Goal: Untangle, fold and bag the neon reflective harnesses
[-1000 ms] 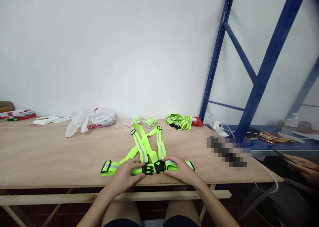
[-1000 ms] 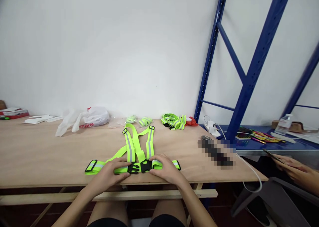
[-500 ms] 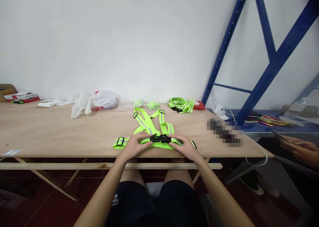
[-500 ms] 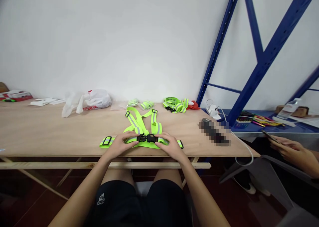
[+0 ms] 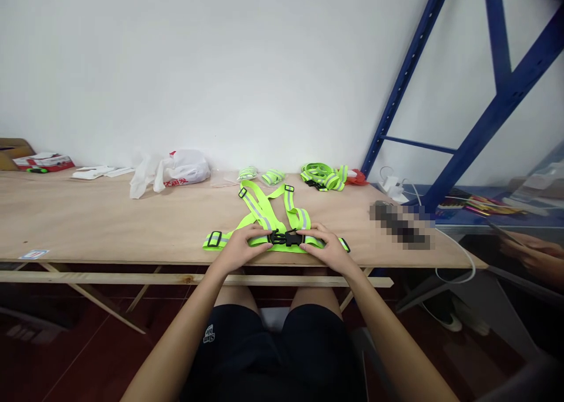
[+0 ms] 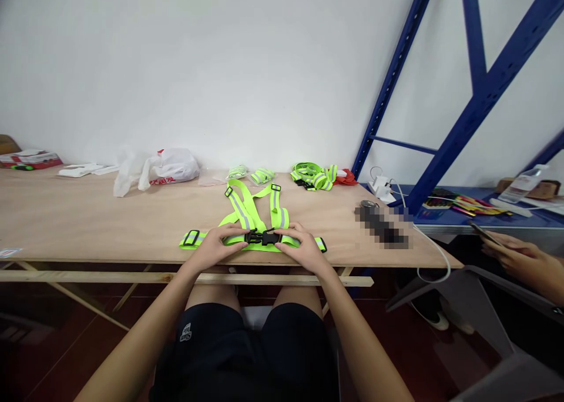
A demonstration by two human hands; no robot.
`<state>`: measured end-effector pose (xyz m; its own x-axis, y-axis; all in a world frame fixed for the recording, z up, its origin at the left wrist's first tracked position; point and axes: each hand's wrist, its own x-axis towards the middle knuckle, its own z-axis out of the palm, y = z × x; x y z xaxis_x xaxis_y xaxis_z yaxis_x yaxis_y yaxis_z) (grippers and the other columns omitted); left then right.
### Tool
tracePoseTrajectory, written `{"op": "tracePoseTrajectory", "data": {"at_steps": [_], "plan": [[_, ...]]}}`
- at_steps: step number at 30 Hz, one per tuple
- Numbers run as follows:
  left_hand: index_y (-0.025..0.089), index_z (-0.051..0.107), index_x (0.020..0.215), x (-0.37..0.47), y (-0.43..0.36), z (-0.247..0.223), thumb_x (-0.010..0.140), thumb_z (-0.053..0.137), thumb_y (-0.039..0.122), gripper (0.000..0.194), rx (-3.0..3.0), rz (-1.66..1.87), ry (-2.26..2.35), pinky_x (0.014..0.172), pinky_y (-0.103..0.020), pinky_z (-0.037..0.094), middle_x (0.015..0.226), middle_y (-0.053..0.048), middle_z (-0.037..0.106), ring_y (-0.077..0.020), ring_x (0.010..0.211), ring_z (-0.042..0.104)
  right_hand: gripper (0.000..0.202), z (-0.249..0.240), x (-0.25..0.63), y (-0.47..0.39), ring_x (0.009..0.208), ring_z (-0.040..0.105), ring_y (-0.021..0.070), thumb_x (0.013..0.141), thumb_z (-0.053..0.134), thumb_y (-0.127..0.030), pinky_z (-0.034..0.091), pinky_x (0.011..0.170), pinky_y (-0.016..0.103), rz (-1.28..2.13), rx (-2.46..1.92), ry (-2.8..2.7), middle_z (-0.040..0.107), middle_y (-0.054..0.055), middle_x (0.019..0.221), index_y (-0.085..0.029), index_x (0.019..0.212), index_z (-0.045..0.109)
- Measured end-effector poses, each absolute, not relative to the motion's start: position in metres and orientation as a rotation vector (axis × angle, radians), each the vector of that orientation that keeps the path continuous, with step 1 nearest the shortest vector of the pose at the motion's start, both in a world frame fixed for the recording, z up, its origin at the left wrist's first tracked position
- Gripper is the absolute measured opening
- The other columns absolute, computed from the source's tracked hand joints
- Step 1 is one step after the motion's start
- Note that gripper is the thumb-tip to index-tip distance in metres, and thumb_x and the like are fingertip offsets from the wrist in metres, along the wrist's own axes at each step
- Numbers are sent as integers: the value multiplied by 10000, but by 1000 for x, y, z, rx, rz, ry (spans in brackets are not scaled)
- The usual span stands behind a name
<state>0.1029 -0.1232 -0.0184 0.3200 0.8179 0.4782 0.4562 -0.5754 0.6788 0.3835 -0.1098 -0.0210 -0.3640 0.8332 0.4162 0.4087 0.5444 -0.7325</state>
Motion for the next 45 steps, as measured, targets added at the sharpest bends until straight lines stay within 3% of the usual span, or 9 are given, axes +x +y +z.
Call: {"op": "tracePoseTrajectory", "data": {"at_steps": [28,45], "plan": [[233,767,1141,101,-128,-17,842,727,412,351,2106,1148,1141,1029,-402,471,1145,-73,745,-287,1142,639,346,-23,386,-115,1124,603,258,857,681,-433,477,994,393,718,-956,-1945,636,68,1143,-278,1158,749],[227,762,1139,100,-123,-20,850,724,446,364,2176,1113,1125,939,-354,509,1114,-80,728,-258,1049,665,337,-22,383,-113,1111,617,252,846,690,-433,470,996,389,692,-992,-1943,640,82,1155,-264,1127,766]]}}
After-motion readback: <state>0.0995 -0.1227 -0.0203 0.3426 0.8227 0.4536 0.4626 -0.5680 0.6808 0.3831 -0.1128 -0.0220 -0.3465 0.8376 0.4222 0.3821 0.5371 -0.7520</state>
